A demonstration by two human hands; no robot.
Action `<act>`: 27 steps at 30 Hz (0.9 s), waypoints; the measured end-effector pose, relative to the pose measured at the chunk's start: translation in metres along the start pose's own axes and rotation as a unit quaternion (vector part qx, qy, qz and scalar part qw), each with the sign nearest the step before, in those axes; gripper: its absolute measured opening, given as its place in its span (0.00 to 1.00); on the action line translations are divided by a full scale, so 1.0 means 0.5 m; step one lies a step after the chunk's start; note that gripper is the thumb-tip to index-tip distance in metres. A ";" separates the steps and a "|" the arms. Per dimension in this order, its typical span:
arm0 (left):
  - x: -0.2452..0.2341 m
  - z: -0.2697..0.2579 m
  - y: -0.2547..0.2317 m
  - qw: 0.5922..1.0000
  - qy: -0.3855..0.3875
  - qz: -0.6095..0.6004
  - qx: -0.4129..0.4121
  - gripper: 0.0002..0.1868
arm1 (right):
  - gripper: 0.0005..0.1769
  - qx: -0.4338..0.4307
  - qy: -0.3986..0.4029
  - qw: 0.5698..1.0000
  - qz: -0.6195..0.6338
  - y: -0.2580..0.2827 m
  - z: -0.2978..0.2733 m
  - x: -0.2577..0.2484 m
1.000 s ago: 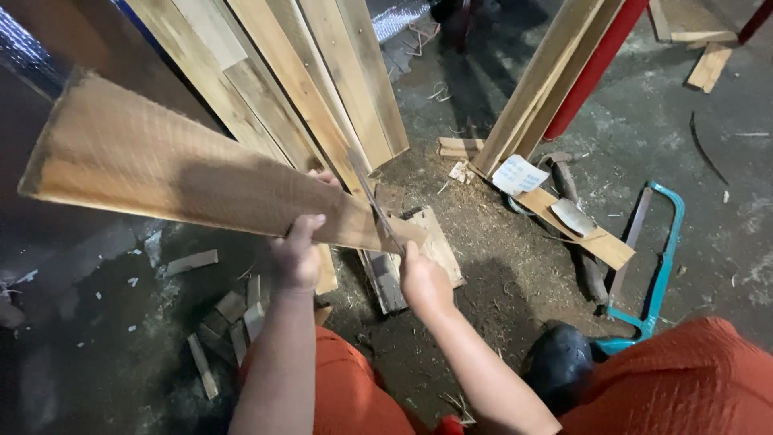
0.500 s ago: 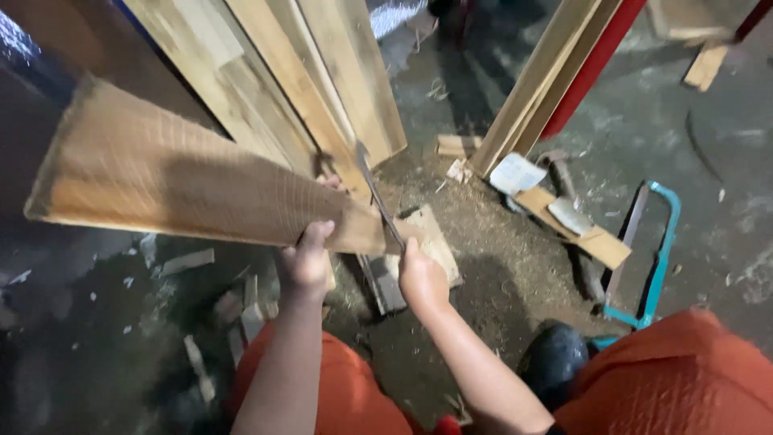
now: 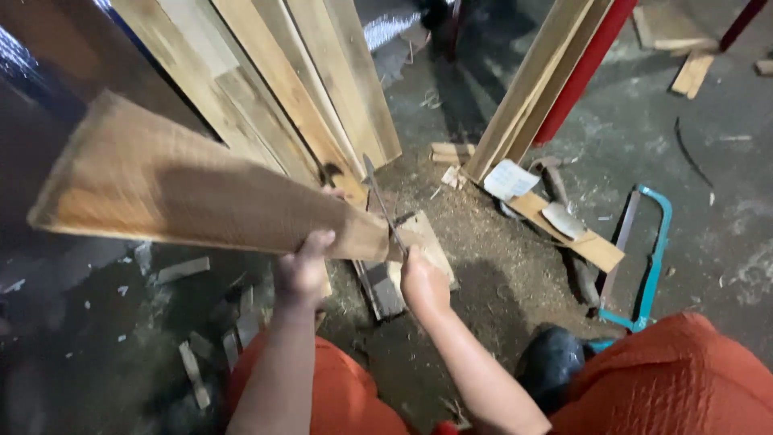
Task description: Scraping and shaving wooden planks using a curved hand tool to smooth the surface and edges.
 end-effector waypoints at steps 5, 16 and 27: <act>-0.039 0.044 -0.010 0.994 0.096 0.022 -0.045 0.31 | 0.13 -0.022 0.142 0.984 0.103 -0.044 0.025 0.051; -0.039 0.060 -0.018 0.970 0.228 -0.069 -0.056 0.31 | 0.12 -0.011 0.227 0.919 0.322 -0.003 0.036 -0.100; 0.024 -0.010 -0.029 0.999 0.028 -0.022 -0.021 0.30 | 0.06 -0.014 -0.056 0.998 -0.017 0.013 0.002 -0.037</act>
Point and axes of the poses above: each hand's wrist, its own z-axis towards the middle knuckle, its own x-axis out of the palm, y = z × x, the point moved 6 cm from there along z, towards the middle knuckle, and after that the axes turned 6 degrees about z, right-handed, at the moved point
